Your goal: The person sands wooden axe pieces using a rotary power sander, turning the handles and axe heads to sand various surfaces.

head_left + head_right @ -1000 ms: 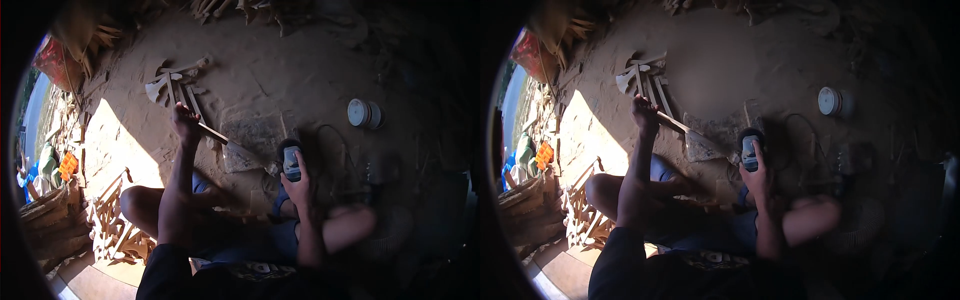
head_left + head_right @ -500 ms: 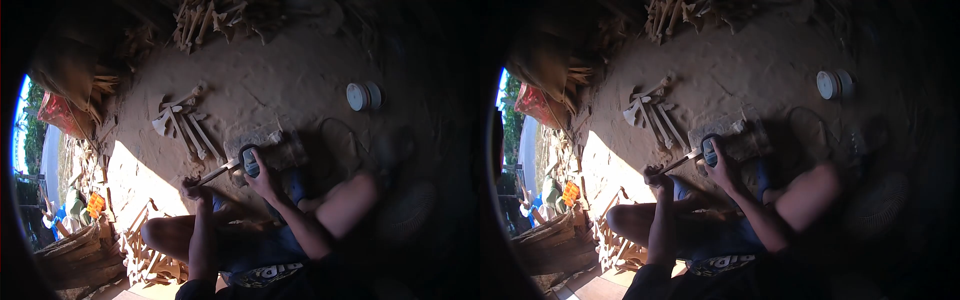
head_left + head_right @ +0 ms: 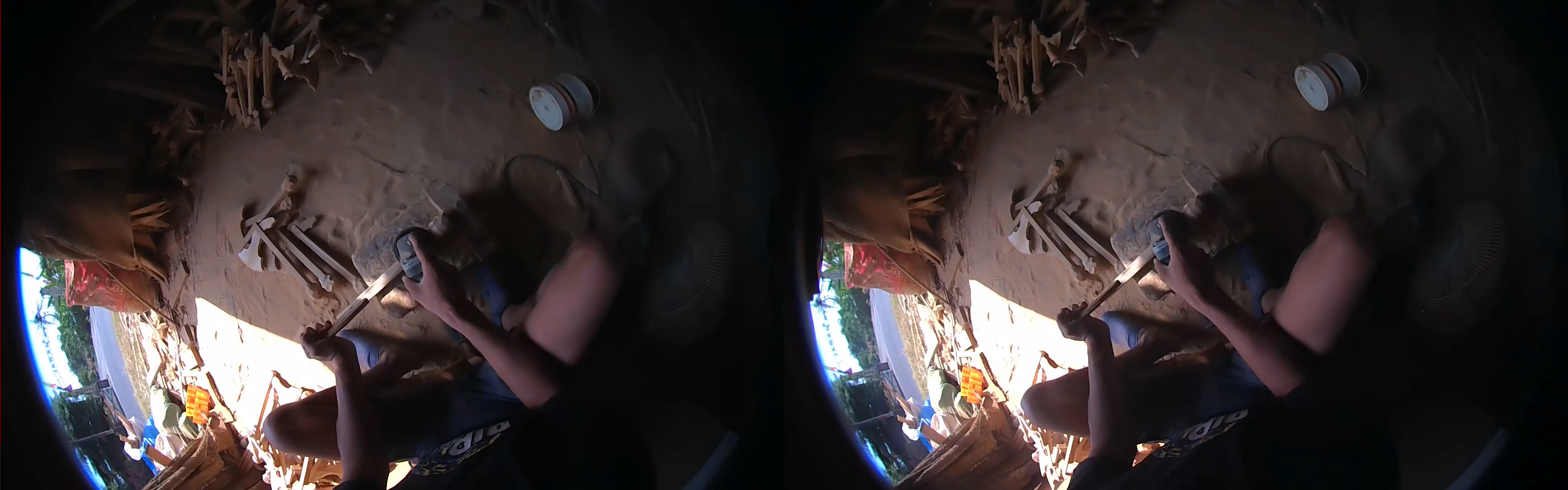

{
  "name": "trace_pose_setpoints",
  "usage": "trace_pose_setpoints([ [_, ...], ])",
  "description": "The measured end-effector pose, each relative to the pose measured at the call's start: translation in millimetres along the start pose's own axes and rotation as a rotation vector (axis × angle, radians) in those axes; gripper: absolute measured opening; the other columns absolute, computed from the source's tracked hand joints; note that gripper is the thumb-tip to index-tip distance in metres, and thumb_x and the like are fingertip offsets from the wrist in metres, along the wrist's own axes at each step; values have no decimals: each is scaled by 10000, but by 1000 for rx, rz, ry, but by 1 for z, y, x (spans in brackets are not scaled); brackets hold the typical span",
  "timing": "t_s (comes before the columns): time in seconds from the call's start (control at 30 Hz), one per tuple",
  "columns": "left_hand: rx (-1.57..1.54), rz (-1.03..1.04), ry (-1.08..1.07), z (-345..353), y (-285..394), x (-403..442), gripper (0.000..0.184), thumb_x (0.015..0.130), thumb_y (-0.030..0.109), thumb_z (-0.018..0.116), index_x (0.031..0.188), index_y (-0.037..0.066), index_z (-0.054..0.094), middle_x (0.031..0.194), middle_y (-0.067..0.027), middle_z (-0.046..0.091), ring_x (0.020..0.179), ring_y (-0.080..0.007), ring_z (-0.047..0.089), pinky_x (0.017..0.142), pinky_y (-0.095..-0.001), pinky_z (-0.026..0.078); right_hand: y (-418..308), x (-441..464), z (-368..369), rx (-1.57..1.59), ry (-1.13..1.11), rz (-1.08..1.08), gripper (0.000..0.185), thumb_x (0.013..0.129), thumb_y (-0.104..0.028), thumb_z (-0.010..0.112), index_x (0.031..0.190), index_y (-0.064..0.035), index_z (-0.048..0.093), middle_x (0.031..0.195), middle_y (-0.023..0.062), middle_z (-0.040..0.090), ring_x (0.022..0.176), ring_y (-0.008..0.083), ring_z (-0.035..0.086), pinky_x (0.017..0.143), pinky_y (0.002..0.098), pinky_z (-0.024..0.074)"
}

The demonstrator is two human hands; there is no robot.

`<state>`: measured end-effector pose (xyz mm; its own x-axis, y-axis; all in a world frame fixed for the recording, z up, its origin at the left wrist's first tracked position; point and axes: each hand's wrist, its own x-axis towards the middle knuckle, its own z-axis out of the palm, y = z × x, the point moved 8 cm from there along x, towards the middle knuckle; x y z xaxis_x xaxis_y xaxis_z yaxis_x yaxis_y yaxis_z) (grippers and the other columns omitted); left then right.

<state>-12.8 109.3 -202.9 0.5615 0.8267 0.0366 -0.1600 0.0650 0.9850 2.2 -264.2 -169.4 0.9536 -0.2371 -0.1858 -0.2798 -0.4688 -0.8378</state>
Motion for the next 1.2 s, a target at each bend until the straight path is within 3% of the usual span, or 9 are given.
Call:
trace_pose_setpoints([
  [0.13, 21, -40, 73, 7, 8, -10, 241, 918, 232, 519, 758, 52, 534, 722, -59, 489, 649, -235, 558, 671, -377, 497, -7, 1, -8, -42, -121, 82, 925, 872, -249, 836, 1667, -170, 369, 1274, 300, 703, 1082, 479, 721, 936, 507, 597],
  [0.23, 10, -46, 114, 8, 10, -9, 220, 910, 222, 513, 765, 57, 526, 740, -50, 487, 692, -224, 515, 671, -358, 459, -4, -6, -3, -1, 77, -140, 918, 849, -289, 856, 1635, -188, 392, 1241, 269, 715, 954, 478, 745, 837, 561, 614],
  [0.43, 1, -73, 121, 7, 8, -4, 238, 934, 236, 521, 792, 45, 528, 785, -61, 506, 695, -235, 527, 693, -362, 480, 8, -9, -10, -19, 14, -9, 902, 868, -237, 828, 1650, -148, 388, 1180, 277, 736, 971, 462, 751, 865, 509, 616],
  [0.53, 28, -62, 139, 11, 16, -13, 238, 944, 230, 530, 807, 35, 534, 795, -71, 521, 701, -241, 546, 704, -368, 496, -2, -13, -15, 26, 63, -118, 895, 865, -226, 824, 1644, -137, 392, 1181, 279, 733, 971, 453, 753, 852, 504, 618],
  [0.63, 143, 5, 88, 6, 16, -8, 232, 942, 222, 535, 809, 31, 538, 792, -81, 530, 701, -250, 560, 711, -373, 504, 7, -11, -11, 16, 56, -39, 895, 864, -216, 822, 1644, -132, 391, 1161, 290, 733, 966, 444, 755, 842, 502, 620],
  [0.83, -13, -87, 110, 9, 12, -8, 197, 921, 189, 537, 791, 42, 548, 797, -88, 537, 709, -252, 552, 690, -375, 496, 0, -11, -9, 86, 55, -131, 897, 858, -204, 826, 1640, -126, 393, 1152, 313, 723, 967, 450, 752, 835, 505, 621],
  [0.93, -4, -93, 91, 10, 10, -8, 188, 917, 183, 540, 794, 41, 543, 803, -89, 535, 711, -251, 545, 678, -372, 492, 7, -12, -4, 71, 44, -40, 876, 828, -162, 809, 1611, -172, 416, 1163, 257, 713, 924, 424, 754, 802, 517, 621],
  [1.03, 8, -86, 90, 6, 12, -6, 184, 922, 185, 539, 812, 37, 545, 824, -88, 535, 727, -252, 546, 674, -374, 489, 15, -9, -8, 49, 30, 21, 862, 826, -151, 812, 1595, -147, 421, 1222, 258, 696, 954, 425, 750, 824, 508, 619],
  [1.2, -5, -97, 97, 13, 13, -9, 172, 925, 177, 545, 867, 20, 582, 844, -90, 542, 743, -257, 563, 683, -380, 503, 0, -17, -19, 105, 205, -174, 871, 831, -153, 820, 1597, -149, 405, 1193, 260, 705, 928, 421, 752, 814, 509, 620],
])
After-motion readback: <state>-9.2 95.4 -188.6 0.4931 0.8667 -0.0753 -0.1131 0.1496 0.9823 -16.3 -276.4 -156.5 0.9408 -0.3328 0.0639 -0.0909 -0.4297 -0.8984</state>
